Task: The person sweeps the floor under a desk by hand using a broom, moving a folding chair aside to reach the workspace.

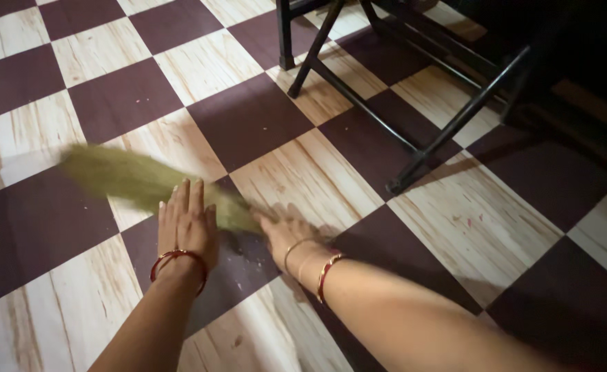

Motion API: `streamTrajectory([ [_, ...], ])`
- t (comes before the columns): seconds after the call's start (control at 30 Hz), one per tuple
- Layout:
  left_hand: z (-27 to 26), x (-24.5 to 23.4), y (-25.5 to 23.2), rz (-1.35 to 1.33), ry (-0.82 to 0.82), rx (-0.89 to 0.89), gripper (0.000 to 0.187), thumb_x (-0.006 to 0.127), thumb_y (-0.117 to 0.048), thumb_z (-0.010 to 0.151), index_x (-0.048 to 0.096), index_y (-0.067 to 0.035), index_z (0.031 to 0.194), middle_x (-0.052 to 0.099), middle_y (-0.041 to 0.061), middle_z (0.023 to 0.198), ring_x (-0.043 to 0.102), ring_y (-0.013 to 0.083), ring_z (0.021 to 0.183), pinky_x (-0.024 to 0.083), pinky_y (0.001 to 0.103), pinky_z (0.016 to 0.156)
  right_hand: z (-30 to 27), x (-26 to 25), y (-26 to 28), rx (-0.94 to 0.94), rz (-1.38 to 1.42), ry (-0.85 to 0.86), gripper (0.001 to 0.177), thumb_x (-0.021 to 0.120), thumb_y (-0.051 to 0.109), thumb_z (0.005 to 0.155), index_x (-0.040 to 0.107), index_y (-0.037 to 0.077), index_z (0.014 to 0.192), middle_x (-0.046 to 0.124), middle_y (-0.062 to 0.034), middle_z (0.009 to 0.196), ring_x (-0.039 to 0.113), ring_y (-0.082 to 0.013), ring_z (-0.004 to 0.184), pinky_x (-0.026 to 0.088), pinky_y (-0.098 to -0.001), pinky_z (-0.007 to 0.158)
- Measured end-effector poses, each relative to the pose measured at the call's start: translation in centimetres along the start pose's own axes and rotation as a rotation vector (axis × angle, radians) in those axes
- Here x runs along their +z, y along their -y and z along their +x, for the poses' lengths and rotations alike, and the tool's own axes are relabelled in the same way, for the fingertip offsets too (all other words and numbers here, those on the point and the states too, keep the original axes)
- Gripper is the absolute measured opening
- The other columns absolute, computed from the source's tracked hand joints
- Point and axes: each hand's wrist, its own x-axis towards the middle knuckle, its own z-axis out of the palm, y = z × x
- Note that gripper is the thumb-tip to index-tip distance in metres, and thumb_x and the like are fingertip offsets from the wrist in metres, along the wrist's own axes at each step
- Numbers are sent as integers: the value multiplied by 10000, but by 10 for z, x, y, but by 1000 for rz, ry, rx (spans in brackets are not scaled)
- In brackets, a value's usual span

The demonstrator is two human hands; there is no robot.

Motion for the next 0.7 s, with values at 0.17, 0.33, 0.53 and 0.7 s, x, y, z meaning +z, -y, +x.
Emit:
streamTrajectory([
  [0.17,2,-11,6,-50,-37,-47,585,485,-240,990,362,-109,1547,323,160,1615,300,318,1478,195,461,1217,-7,-45,2,79,95,-16,684,479,283,1046,160,401,1639,647,-244,1233,666,-408,1103,551,-524,918],
  [0.33,3,-5,12,-29,-79,-11,550,465,-259,1032,374,-70,1540,336,189,1621,297,337,1498,217,467,1218,-42,-22,7,-67,93,3,734,497,257,1009,121,423,1618,626,-233,1165,662,-397,1020,546,-532,872],
  [0.53,8,10,-2,-27,25,74,561,464,-287,1008,364,-121,1534,291,165,1627,254,305,1501,172,463,1224,-48,26,-4,-215,63,95,621,437,221,1070,260,508,1592,627,-245,1222,691,-416,1013,577,-537,863],
  [0.7,8,11,-1,-26,18,57,584,472,-305,1008,349,-125,1550,287,159,1630,250,308,1505,176,462,1219,-26,24,-24,-231,-191,-53,920,501,49,861,124,464,1590,560,-298,1297,708,-395,1010,560,-557,922],
])
